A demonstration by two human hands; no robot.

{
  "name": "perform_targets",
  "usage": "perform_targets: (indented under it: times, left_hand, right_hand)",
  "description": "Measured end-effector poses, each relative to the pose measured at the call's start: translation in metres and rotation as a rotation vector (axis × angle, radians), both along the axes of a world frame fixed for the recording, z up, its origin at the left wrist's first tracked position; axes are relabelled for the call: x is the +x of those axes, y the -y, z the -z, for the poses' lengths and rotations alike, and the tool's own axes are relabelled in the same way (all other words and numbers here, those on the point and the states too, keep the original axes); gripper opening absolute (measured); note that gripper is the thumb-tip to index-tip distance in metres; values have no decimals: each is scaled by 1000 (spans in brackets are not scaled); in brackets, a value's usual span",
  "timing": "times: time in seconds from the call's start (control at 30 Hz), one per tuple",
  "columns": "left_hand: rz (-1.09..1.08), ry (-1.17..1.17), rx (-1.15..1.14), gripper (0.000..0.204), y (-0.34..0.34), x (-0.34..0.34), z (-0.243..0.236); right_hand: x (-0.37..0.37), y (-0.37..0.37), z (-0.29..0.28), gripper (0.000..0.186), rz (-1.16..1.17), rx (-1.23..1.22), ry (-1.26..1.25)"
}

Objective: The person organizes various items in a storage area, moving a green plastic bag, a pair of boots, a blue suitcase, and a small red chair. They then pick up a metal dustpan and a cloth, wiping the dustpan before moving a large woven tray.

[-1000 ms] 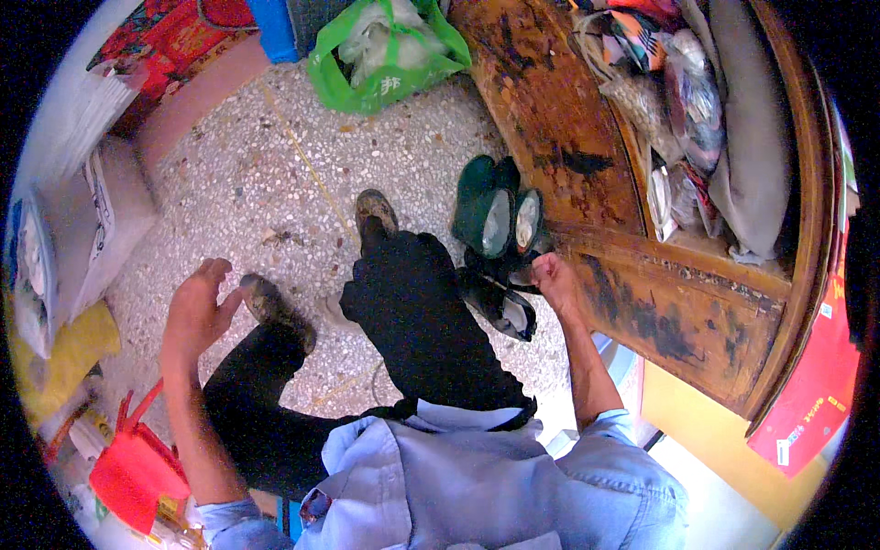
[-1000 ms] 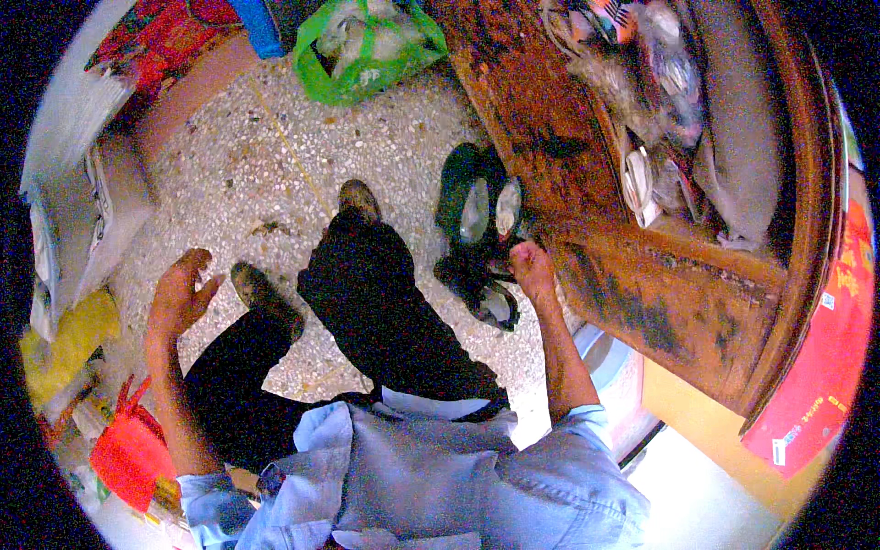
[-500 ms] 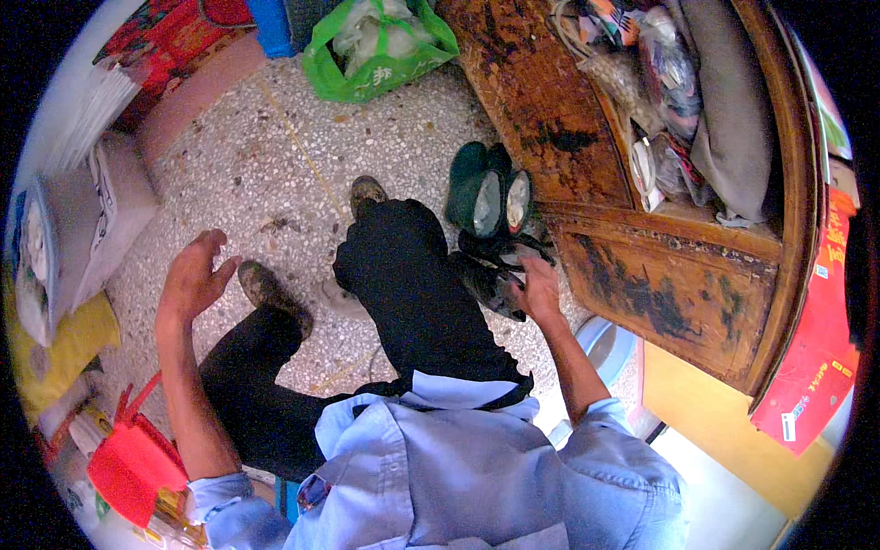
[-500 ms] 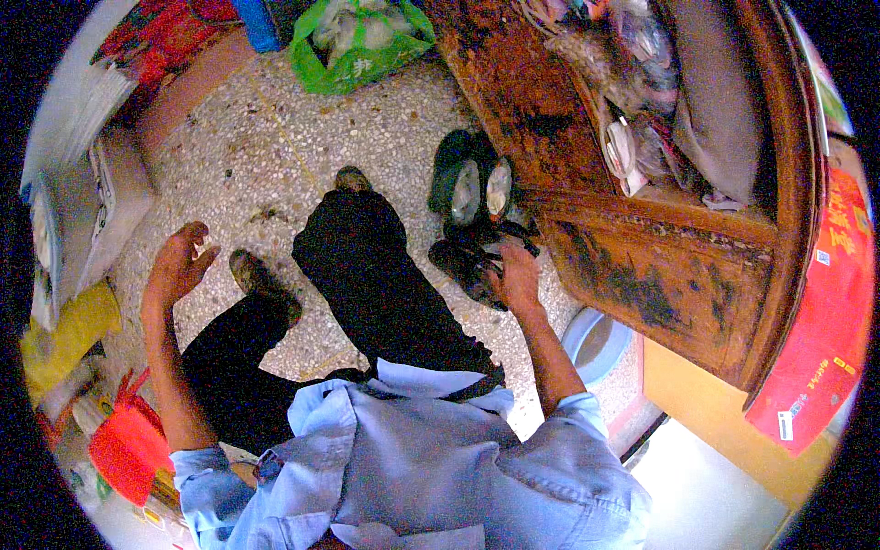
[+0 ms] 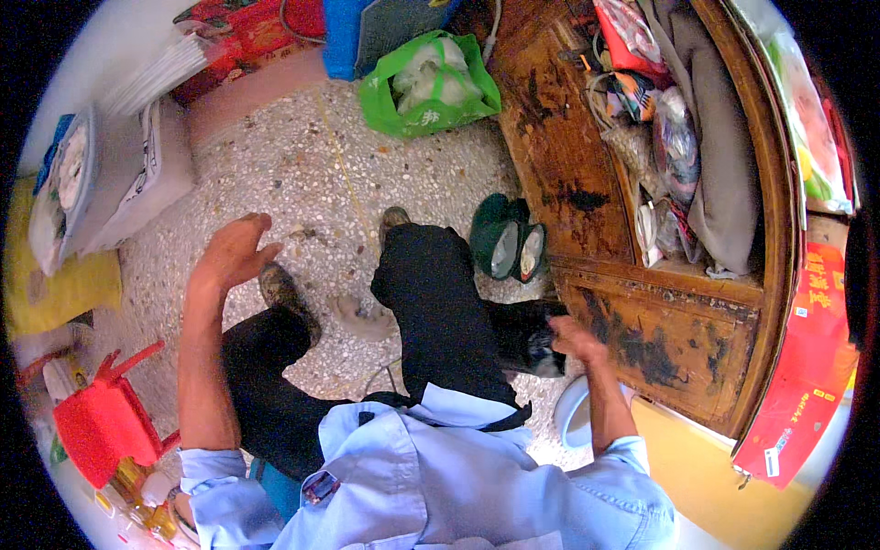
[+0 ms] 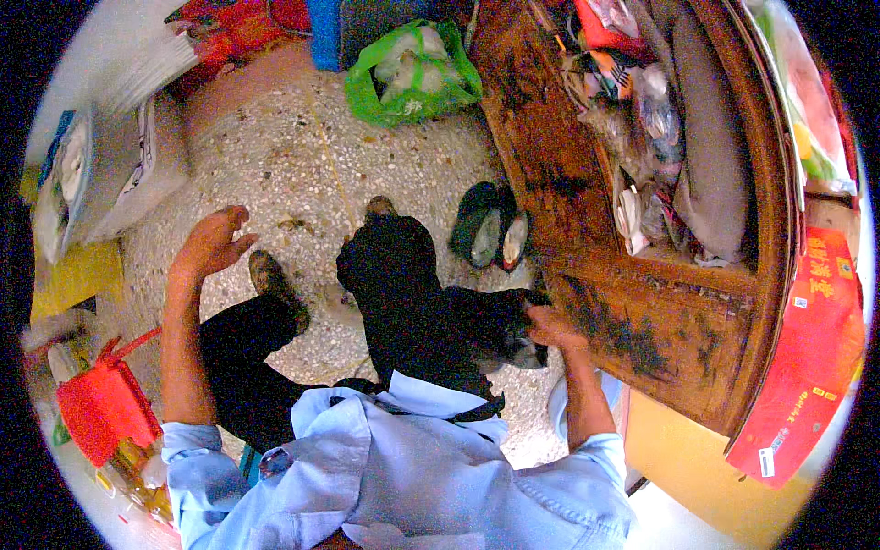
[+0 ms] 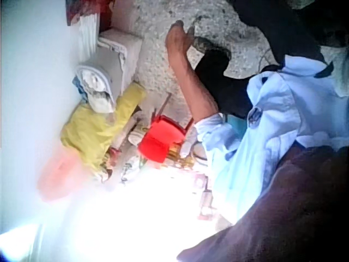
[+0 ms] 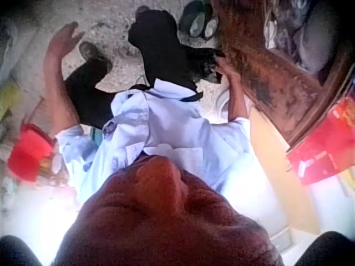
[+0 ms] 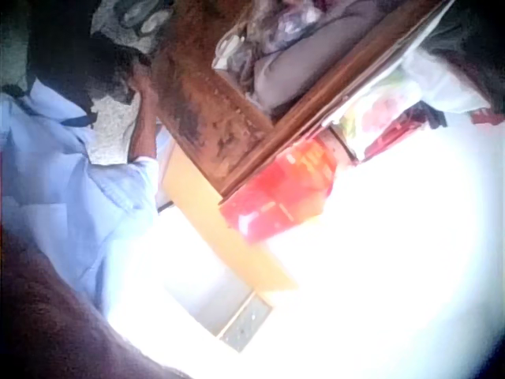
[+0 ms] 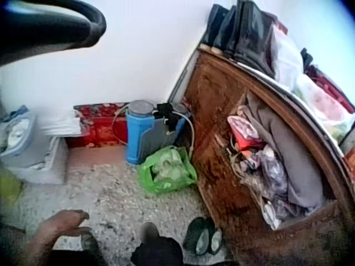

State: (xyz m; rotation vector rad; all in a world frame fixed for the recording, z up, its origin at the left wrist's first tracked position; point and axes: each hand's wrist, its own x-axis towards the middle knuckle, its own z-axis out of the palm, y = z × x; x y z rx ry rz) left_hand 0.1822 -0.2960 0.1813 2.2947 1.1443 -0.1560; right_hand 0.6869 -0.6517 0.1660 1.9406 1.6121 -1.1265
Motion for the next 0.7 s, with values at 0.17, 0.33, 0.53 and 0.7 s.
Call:
perform_targets:
  times: [0.17, 0.33, 0.53, 0.7]
  left_hand:
    - [-4, -44, 2, 36, 2, -4, -8]
    - [-31, -25, -3, 37, 4, -7, -6]
    - [-57, -71, -56, 36, 1, -12, -8]
    - [-42, -42, -27, 36, 0, -10, -3]
  right_hand:
    - [-19, -91, -108, 18, 27, -31, -149]
    - [24, -125, -130, 19, -53, 252, -93]
    - [-7, -216, -140, 34, -354, 692, -21]
    - [-1, -297, -76, 46, -404, 619, -72]
